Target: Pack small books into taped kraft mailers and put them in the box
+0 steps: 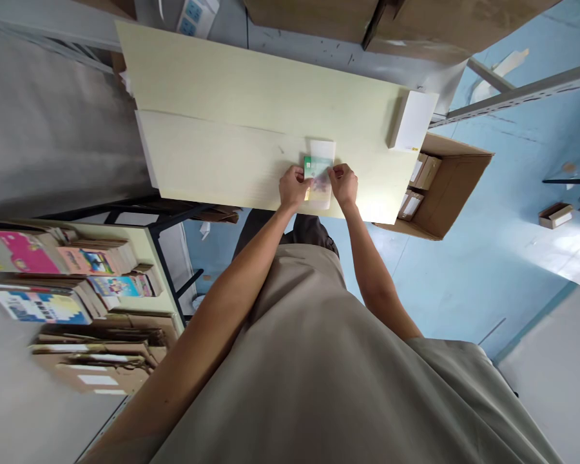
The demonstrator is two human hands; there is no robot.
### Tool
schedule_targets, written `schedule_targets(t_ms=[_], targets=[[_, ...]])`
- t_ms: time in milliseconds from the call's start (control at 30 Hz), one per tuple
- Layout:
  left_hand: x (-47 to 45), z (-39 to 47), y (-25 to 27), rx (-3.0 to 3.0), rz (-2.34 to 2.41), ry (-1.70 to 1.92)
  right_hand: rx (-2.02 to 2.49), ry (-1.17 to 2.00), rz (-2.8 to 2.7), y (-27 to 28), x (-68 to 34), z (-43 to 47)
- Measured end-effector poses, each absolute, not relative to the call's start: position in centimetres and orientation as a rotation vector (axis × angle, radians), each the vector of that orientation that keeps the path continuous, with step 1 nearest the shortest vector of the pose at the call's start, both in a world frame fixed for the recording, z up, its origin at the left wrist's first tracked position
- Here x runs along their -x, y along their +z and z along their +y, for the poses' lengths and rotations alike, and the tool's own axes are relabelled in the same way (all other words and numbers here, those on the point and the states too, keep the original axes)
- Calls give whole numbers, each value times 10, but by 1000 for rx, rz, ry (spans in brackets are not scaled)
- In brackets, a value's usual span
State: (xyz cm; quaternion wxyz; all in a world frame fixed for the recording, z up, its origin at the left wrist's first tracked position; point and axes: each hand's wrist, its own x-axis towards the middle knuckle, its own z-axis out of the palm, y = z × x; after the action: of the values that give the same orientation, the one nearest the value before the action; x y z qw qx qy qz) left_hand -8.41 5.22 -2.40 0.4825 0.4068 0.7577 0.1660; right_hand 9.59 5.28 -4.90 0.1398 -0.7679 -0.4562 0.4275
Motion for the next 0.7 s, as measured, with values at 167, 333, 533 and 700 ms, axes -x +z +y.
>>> schedule_targets(t_ms=[167, 333, 533, 700], targets=[[108, 55, -25, -1005, 1844, 410, 2224, 1171, -1376, -42, -86, 50], [122, 60, -29, -1081, 1849, 372, 2202, 1167, -1515, -22, -64, 37], [127, 59, -30, -1063, 1852, 377, 2310, 979, -1385, -19, -53, 16], [124, 56, -28, -1120, 1811, 369, 2331, 934, -1396, -19, -59, 7]])
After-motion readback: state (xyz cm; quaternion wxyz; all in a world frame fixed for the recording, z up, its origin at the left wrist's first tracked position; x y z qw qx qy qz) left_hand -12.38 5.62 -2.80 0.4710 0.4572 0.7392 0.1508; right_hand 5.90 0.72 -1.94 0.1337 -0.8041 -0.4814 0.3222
